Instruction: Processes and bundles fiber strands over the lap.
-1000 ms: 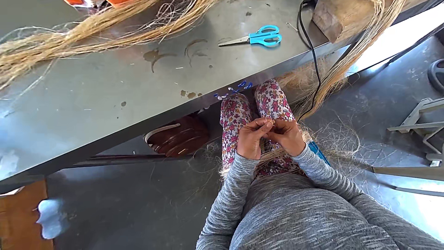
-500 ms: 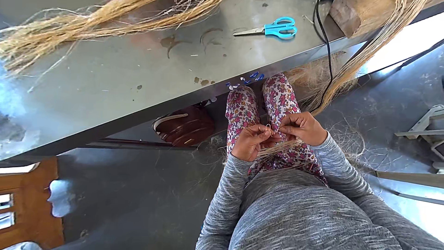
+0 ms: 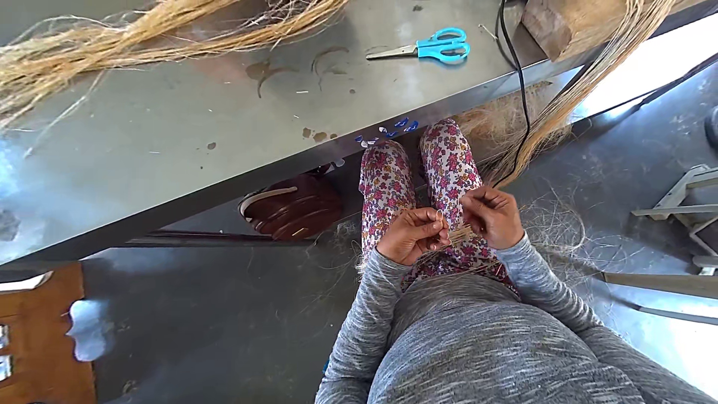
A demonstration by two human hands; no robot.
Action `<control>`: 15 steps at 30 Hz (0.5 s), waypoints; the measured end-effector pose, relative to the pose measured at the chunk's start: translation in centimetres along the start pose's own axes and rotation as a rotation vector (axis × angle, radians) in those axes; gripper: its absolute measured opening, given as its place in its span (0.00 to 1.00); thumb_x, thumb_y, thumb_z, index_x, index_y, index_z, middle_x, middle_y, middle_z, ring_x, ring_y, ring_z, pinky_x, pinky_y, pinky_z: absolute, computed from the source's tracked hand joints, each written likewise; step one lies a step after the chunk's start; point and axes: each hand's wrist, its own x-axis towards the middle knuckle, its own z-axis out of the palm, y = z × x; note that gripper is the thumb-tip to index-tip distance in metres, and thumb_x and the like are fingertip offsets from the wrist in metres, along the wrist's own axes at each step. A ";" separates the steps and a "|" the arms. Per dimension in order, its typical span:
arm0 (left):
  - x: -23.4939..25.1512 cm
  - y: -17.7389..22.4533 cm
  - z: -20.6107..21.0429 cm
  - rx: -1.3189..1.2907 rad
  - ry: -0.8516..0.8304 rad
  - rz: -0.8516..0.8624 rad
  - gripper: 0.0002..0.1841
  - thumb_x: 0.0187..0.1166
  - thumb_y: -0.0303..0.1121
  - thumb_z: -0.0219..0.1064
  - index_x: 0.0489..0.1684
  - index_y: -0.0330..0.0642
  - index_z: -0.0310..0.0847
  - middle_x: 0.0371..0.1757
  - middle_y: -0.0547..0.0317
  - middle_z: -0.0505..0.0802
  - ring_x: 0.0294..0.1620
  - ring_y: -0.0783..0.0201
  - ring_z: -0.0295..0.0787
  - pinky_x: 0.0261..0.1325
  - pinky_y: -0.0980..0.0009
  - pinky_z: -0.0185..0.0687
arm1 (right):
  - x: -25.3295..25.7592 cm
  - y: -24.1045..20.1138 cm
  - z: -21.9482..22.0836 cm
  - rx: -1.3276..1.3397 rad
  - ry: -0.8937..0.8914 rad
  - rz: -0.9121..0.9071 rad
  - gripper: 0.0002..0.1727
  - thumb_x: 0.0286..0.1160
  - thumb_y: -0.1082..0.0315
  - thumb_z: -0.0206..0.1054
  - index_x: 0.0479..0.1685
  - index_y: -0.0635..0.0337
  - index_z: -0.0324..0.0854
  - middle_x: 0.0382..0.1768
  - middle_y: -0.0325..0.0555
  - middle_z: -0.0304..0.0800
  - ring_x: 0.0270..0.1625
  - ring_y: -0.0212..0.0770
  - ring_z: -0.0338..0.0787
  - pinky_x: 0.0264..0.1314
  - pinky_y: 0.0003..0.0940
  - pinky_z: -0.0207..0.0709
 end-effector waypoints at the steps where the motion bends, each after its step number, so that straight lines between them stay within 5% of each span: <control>1: 0.2 -0.2 0.1 0.019 0.018 -0.009 0.12 0.76 0.20 0.62 0.30 0.45 0.91 0.31 0.59 0.95 0.29 0.71 0.92 0.34 0.78 0.89 | -0.3 0.1 0.4 0.002 -0.011 0.027 0.06 0.81 0.73 0.66 0.42 0.60 0.89 0.22 0.33 0.90 0.13 0.20 0.75 0.14 0.16 0.69; 8: 0.7 -0.3 1.3 0.143 0.225 0.038 0.14 0.81 0.15 0.55 0.34 0.39 0.87 0.33 0.55 0.96 0.29 0.70 0.94 0.31 0.79 0.89 | -0.9 -0.9 0.4 -0.217 -0.131 -0.093 0.07 0.73 0.81 0.69 0.43 0.69 0.92 0.28 0.36 0.93 0.18 0.16 0.76 0.21 0.13 0.72; 15: 0.8 -0.7 2.2 0.328 0.346 0.113 0.11 0.80 0.14 0.61 0.34 0.37 0.88 0.29 0.59 0.95 0.25 0.74 0.91 0.27 0.81 0.85 | -0.7 -0.5 0.0 -0.203 -0.081 -0.107 0.04 0.74 0.80 0.68 0.38 0.67 0.89 0.25 0.35 0.92 0.18 0.15 0.75 0.21 0.12 0.68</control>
